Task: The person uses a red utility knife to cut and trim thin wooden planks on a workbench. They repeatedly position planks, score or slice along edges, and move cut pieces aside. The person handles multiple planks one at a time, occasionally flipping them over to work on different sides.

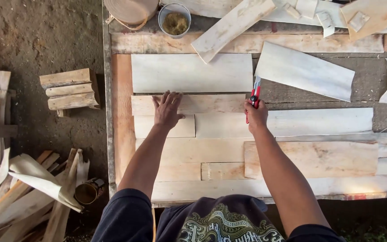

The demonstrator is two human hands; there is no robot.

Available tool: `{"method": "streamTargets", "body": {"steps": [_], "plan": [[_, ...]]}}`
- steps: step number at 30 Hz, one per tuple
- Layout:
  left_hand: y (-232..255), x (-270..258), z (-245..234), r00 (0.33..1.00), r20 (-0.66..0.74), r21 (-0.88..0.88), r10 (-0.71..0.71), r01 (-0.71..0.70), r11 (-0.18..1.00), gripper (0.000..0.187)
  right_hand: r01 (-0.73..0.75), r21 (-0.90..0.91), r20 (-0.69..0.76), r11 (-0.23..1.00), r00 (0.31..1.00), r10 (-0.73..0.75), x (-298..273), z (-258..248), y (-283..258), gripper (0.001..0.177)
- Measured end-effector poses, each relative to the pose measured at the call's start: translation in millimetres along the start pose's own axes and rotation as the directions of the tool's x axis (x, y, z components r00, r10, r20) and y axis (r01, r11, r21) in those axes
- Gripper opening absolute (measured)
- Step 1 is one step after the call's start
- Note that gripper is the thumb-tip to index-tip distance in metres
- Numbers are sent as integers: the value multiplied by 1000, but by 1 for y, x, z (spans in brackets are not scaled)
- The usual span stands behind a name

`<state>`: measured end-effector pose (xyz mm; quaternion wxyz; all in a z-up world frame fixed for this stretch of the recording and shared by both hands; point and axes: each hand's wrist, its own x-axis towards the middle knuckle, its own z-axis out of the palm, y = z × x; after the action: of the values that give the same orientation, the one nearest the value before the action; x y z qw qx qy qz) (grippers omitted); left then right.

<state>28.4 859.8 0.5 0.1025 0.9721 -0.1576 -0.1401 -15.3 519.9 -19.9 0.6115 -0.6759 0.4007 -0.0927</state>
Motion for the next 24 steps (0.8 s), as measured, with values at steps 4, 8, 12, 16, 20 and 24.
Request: {"method": "streamTargets", "body": {"steps": [4, 8, 12, 16, 20, 24], "plan": [[-10, 11, 1, 1000, 19, -64, -1, 2, 998, 92, 7, -14, -12, 1000, 1000, -7, 1, 8, 0, 21], [-18, 16, 13, 999, 19, -61, 36, -34, 998, 90, 30, -84, -35, 996, 999, -33, 0, 7, 10, 18], [-19, 21, 16, 1000, -10, -67, 20, -21, 998, 88, 41, -85, -45, 996, 998, -45, 3, 7, 7, 19], [-10, 23, 6, 999, -34, -84, 27, -30, 996, 86, 43, -71, -54, 997, 997, -47, 16, 5, 14, 19], [-7, 22, 8, 1000, -3, -94, -15, 15, 995, 83, 12, -45, -33, 999, 999, -13, 14, 6, 10, 23], [-7, 21, 9, 1000, -9, -114, -20, 19, 993, 77, 33, -60, -27, 998, 999, -35, 14, 10, 8, 23]]}}
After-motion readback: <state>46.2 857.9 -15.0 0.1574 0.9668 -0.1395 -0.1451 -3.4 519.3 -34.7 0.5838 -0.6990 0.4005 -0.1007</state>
